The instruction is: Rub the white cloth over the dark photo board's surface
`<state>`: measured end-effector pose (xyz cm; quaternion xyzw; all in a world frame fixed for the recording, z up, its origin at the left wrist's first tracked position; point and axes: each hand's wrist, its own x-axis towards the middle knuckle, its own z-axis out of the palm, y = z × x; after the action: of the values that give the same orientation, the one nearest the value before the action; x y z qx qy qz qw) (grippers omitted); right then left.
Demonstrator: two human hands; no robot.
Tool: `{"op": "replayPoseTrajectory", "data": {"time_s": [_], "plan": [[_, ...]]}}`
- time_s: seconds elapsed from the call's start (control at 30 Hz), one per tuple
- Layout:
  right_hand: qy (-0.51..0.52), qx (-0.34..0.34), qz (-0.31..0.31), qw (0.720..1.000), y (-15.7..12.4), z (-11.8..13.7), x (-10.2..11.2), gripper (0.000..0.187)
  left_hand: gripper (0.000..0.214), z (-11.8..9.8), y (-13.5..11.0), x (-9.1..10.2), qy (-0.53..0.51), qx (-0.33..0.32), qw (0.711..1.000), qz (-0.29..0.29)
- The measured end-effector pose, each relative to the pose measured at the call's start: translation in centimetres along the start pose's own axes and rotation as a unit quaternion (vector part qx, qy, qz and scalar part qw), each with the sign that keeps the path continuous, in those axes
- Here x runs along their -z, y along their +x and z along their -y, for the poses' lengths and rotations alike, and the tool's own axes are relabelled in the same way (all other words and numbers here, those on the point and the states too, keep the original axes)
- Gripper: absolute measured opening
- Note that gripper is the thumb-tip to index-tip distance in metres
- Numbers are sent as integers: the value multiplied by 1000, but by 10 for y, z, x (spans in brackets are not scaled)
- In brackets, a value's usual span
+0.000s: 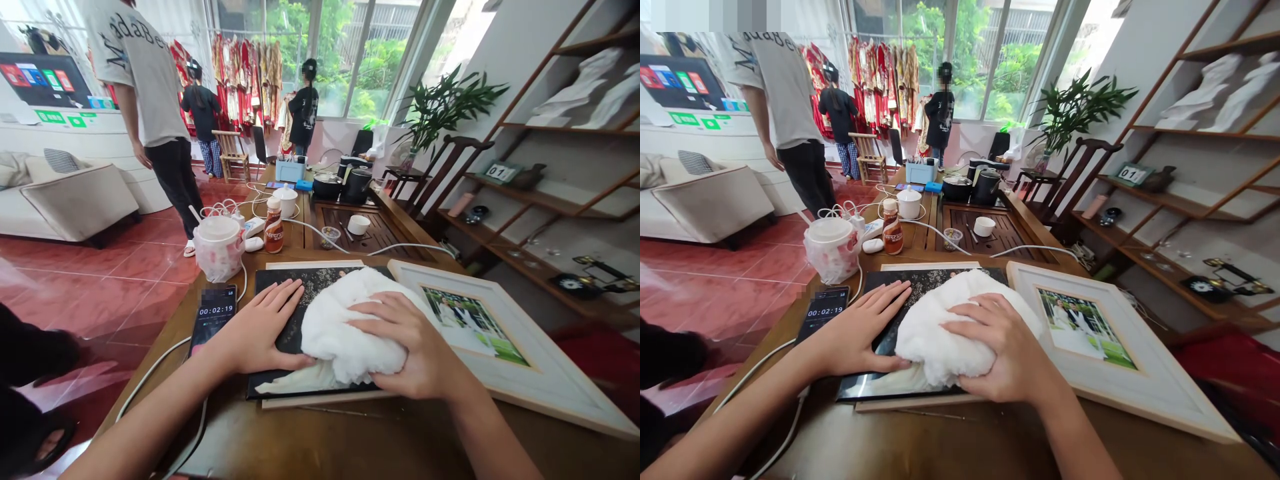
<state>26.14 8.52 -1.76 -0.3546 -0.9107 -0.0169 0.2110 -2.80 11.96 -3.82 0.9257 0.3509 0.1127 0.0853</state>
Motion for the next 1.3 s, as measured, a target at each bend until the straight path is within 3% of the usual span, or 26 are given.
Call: {"op": "replayPoseTrajectory", "data": {"time_s": [0.17, 0.47, 0.73, 1.03, 1.3], "plan": [[-77, -39, -47, 995, 1, -5, -6, 51, 107, -2, 1, 1, 4, 5, 1000, 4], [60, 24, -1, 998, -9, -12, 9, 45, 106, -1, -1, -1, -2, 3, 1000, -5], [-116, -56, -48, 991, 0, -13, -8, 50, 108, -1, -1, 1, 1, 8, 1000, 4], [-54, 23, -15, 998, 7, 10, -15, 66, 105, -1, -1, -1, 3, -4, 1000, -2], [-119, -46, -30, 991, 0, -8, -8, 56, 105, -1, -1, 0, -7, 2, 1000, -8]]}}
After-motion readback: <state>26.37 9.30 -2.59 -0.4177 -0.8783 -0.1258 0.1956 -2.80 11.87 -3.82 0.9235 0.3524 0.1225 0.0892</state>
